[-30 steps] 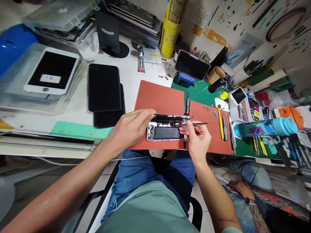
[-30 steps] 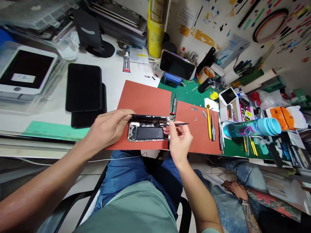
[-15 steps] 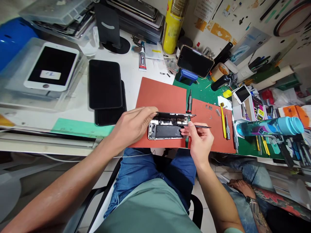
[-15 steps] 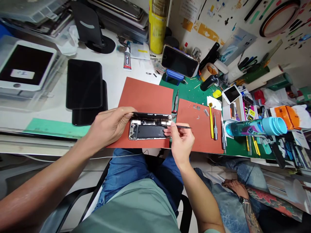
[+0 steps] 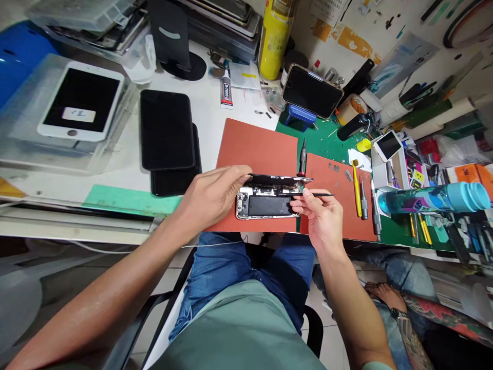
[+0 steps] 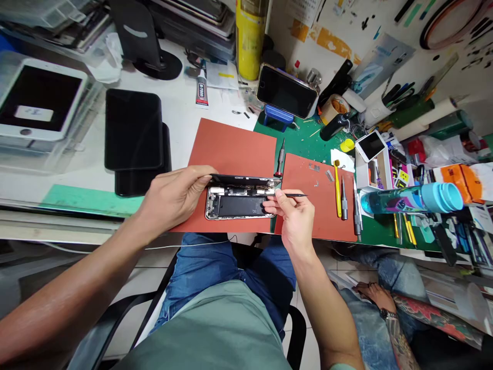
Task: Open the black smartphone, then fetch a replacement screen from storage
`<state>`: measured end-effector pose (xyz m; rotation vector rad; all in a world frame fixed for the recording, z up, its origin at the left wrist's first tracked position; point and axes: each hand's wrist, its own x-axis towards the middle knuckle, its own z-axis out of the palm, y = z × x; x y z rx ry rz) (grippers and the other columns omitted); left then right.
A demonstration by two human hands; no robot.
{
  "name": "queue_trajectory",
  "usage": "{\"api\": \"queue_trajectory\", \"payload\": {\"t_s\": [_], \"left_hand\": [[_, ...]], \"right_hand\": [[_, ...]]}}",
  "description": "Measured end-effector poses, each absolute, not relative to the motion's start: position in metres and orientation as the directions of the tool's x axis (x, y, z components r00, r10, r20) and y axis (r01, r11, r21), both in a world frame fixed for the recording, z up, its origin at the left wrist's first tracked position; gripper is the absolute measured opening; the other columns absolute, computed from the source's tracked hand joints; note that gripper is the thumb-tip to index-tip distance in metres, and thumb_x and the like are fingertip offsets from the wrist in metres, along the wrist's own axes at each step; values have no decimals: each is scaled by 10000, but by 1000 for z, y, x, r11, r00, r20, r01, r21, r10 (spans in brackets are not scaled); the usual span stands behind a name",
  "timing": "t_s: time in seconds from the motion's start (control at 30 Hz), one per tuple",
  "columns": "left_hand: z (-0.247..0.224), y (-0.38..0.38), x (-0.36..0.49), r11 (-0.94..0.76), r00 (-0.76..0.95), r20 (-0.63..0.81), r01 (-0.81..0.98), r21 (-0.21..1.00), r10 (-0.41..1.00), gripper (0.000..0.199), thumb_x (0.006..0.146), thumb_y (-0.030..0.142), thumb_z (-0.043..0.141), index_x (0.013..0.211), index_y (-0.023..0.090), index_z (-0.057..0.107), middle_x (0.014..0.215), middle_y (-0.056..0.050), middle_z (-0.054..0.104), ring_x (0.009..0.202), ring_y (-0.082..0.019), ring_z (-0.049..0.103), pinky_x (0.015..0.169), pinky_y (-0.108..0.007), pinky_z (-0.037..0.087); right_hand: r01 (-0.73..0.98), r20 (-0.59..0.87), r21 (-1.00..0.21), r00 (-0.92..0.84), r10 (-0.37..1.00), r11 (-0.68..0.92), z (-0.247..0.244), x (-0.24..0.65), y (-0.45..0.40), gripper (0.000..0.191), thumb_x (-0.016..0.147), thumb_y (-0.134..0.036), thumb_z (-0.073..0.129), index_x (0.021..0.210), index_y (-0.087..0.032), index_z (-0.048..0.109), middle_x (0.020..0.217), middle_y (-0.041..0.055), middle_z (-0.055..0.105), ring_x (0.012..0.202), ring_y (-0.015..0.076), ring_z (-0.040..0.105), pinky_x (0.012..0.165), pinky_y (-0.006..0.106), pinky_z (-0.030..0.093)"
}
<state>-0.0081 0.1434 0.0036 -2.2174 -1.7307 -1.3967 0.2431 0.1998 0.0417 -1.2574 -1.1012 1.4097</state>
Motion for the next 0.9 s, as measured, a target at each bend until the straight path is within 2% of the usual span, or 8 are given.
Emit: {"api": "queue_trajectory", "payload": {"t_s": [0.17,0.37,0.6,0.9], "left_hand": [[3,144,-8,-404,-4,647,778,481,763,222,1148,255,490,1193,187,696,1013,-56,820,845,-186,784,783,-279,581],[3,144,-8,-405,-2,642,775,485,766,213,1145,247,497,1202,191,694,1038,-56,822,875,-184,786,803,-268,570],[3,144,-8,-400,-10,644,776,488,765,209,1137,239,513,1192,184,708,1025,-55,821,858,-181,783,796,-259,559],[4,145,-7,-410,-12,655,771,487,756,185,1129,205,528,1191,176,700,1018,-49,815,830,-160,768,765,-242,547]], "right_hand": [[-46,-93,-995,-13,996,-94,43,238,193,285,827,-377,950,892,-174,761,774,42,821,695,226,836,665,316,722],[72,9,-997,26,1000,7,44,232,181,260,896,-402,892,928,-188,747,797,32,824,725,228,844,708,337,729],[-59,-115,-991,-28,993,-117,41,239,193,271,826,-357,943,904,-182,751,783,44,829,701,221,836,675,311,719],[-89,-195,-976,-72,978,-201,43,244,202,350,738,-397,998,877,-187,756,772,50,827,699,222,833,671,306,719]]}}
